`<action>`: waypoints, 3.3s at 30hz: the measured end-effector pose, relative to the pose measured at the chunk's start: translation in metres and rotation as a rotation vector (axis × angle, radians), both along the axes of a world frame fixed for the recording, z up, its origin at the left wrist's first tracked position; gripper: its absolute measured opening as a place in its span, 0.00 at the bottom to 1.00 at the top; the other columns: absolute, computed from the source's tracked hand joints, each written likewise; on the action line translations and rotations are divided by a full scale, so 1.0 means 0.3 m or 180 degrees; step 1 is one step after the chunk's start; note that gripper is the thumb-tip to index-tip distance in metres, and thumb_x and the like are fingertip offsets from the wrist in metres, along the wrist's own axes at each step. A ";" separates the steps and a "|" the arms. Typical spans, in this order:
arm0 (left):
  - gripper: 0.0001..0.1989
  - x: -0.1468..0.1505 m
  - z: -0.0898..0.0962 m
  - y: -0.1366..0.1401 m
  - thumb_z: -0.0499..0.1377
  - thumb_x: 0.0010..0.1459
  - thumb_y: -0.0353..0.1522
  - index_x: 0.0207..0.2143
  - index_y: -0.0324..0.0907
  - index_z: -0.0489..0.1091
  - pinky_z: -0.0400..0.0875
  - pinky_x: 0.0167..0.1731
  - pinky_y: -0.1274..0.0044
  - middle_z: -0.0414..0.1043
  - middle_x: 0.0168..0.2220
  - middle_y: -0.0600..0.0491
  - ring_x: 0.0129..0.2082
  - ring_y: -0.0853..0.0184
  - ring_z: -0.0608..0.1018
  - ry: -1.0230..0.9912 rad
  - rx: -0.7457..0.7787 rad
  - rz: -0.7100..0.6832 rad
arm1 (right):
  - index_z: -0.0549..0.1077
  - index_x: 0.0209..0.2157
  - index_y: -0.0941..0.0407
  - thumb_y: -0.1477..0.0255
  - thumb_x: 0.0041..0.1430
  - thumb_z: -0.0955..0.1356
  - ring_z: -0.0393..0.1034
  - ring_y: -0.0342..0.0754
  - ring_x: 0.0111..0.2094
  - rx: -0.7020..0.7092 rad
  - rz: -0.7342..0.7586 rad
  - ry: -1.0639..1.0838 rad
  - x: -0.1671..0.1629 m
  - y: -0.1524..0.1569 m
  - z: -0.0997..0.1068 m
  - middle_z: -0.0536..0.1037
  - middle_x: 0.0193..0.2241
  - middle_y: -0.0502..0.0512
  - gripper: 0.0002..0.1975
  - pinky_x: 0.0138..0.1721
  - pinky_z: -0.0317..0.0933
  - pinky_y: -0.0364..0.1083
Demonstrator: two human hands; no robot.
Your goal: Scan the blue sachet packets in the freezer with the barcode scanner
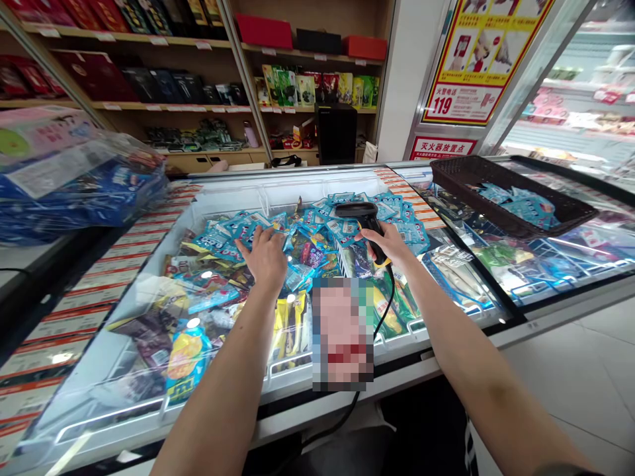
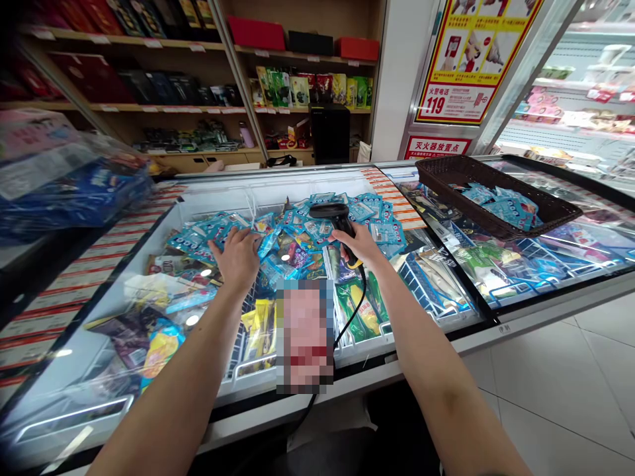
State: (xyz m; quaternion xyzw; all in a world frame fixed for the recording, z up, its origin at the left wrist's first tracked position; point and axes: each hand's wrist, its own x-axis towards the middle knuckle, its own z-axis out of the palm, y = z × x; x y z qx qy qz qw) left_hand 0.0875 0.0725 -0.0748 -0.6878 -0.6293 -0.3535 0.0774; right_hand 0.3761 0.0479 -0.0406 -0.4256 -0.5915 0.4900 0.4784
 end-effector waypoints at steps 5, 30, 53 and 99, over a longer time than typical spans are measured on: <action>0.14 0.019 0.021 -0.011 0.49 0.62 0.33 0.42 0.49 0.73 0.36 0.62 0.50 0.68 0.56 0.48 0.64 0.56 0.59 0.0021 0.0094 -0.0095 | 0.69 0.34 0.57 0.55 0.51 0.70 0.64 0.40 0.14 0.0043 -0.0140 0.0114 0.001 0.011 -0.005 0.79 0.28 0.54 0.20 0.13 0.59 0.41; 0.19 0.283 0.043 0.155 0.66 0.38 0.51 0.20 0.45 0.74 0.60 0.47 0.52 0.73 0.22 0.46 0.41 0.45 0.74 -0.0784 -0.1011 -0.0060 | 0.69 0.34 0.56 0.54 0.50 0.70 0.64 0.41 0.15 0.0039 -0.0093 0.0169 -0.014 0.020 0.000 0.79 0.33 0.56 0.20 0.14 0.60 0.43; 0.13 0.122 -0.006 0.048 0.59 0.55 0.42 0.32 0.44 0.61 0.63 0.27 0.76 0.67 0.25 0.57 0.24 0.69 0.71 -0.2463 -0.0303 -0.0935 | 0.71 0.34 0.57 0.56 0.54 0.70 0.63 0.42 0.15 0.0114 0.0427 -0.0120 -0.045 -0.029 0.027 0.75 0.22 0.51 0.18 0.16 0.58 0.43; 0.14 0.062 0.066 -0.004 0.50 0.62 0.39 0.44 0.40 0.66 0.64 0.47 0.63 0.74 0.33 0.49 0.34 0.60 0.76 -0.1480 0.0310 0.0551 | 0.71 0.36 0.57 0.54 0.55 0.69 0.64 0.43 0.16 0.0168 0.0494 -0.0226 -0.054 -0.040 0.024 0.75 0.21 0.51 0.19 0.17 0.58 0.44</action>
